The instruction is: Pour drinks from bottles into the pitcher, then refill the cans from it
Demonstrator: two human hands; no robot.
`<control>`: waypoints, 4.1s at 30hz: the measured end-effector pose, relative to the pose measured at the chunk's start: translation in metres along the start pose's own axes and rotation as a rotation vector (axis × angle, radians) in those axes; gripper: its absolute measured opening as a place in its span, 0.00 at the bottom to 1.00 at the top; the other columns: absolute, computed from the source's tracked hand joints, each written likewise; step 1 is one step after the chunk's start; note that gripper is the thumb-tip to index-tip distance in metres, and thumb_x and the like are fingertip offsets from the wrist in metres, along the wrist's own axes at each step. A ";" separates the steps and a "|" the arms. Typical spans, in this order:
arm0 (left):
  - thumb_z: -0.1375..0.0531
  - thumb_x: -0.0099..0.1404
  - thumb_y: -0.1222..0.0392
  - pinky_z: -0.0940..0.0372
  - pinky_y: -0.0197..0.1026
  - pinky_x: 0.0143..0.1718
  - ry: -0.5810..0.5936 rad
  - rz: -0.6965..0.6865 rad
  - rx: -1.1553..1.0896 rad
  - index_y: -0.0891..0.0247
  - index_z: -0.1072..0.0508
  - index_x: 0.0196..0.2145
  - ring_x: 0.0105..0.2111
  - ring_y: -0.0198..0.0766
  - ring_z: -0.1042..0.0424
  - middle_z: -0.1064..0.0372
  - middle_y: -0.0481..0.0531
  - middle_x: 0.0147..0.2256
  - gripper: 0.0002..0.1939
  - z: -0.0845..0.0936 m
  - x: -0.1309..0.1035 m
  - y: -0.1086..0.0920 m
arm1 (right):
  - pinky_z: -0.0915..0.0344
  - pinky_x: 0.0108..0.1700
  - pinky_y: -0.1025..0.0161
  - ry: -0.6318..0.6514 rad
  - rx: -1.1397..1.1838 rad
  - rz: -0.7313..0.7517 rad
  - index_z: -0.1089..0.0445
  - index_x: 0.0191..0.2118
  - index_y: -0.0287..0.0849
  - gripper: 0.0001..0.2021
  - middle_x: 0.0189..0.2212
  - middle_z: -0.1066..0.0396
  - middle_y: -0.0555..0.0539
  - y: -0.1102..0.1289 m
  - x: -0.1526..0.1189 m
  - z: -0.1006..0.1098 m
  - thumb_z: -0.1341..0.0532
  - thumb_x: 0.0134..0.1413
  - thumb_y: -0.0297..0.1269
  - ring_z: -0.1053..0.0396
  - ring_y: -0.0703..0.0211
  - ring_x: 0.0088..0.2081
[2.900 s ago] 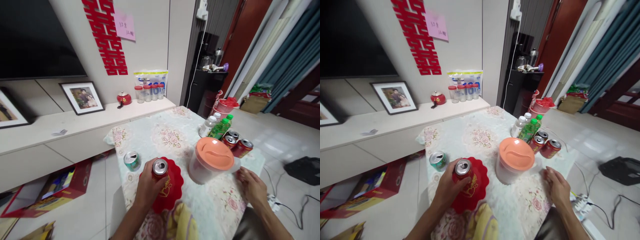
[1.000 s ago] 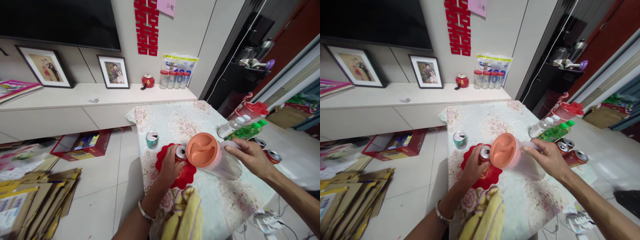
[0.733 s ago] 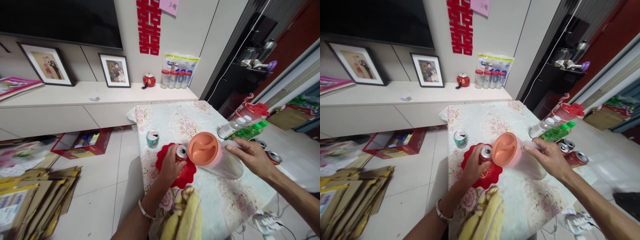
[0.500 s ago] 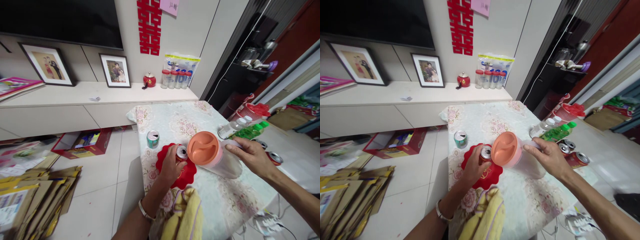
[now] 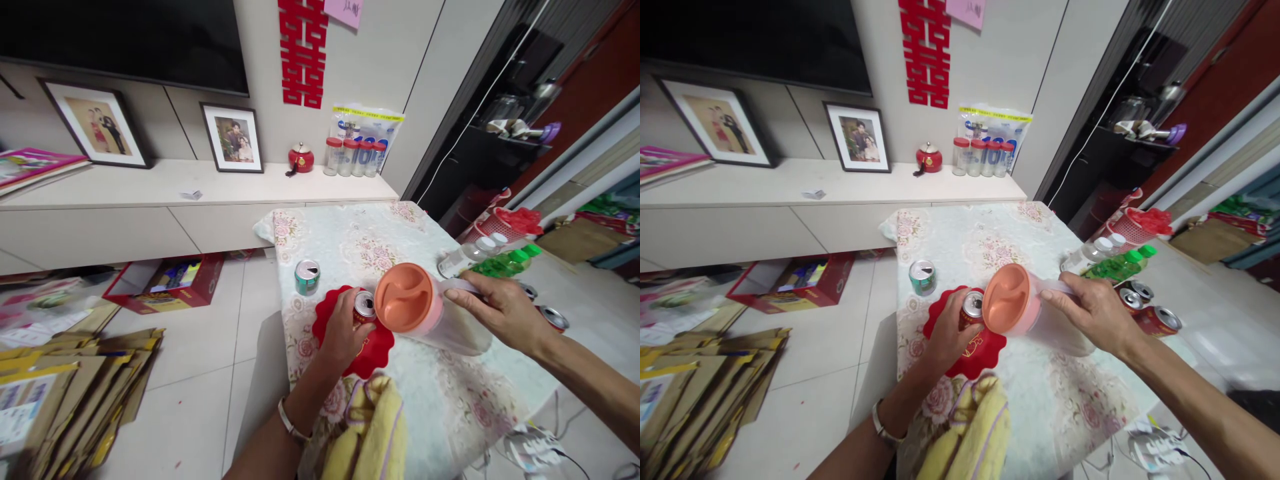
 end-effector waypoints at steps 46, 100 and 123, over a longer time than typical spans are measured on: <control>0.38 0.55 0.69 0.36 0.57 0.61 0.009 0.012 -0.015 0.58 0.34 0.58 0.60 0.53 0.33 0.34 0.59 0.57 0.32 0.000 0.001 -0.003 | 0.51 0.23 0.58 0.132 -0.365 0.239 0.45 0.26 0.50 0.26 0.14 0.45 0.55 0.025 0.016 0.000 0.48 0.67 0.63 0.46 0.62 0.17; 0.37 0.56 0.68 0.36 0.56 0.62 0.005 0.004 -0.004 0.57 0.34 0.58 0.60 0.52 0.33 0.33 0.58 0.56 0.32 0.001 -0.001 -0.003 | 0.52 0.27 0.58 0.222 -0.443 0.201 0.42 0.27 0.49 0.27 0.16 0.41 0.54 0.027 0.023 -0.003 0.52 0.66 0.66 0.44 0.60 0.19; 0.38 0.57 0.67 0.37 0.59 0.62 0.015 -0.012 0.000 0.58 0.34 0.58 0.59 0.53 0.33 0.33 0.58 0.56 0.30 0.000 -0.001 -0.007 | 0.52 0.26 0.59 0.227 -0.441 0.199 0.39 0.27 0.48 0.29 0.15 0.39 0.53 0.034 0.024 -0.001 0.53 0.65 0.68 0.42 0.61 0.18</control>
Point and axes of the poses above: each hand's wrist, its own x-axis towards the middle knuckle, its own z-axis out of the back of the hand, y = z × x, the point moved 5 cm from there along x, towards the middle knuckle
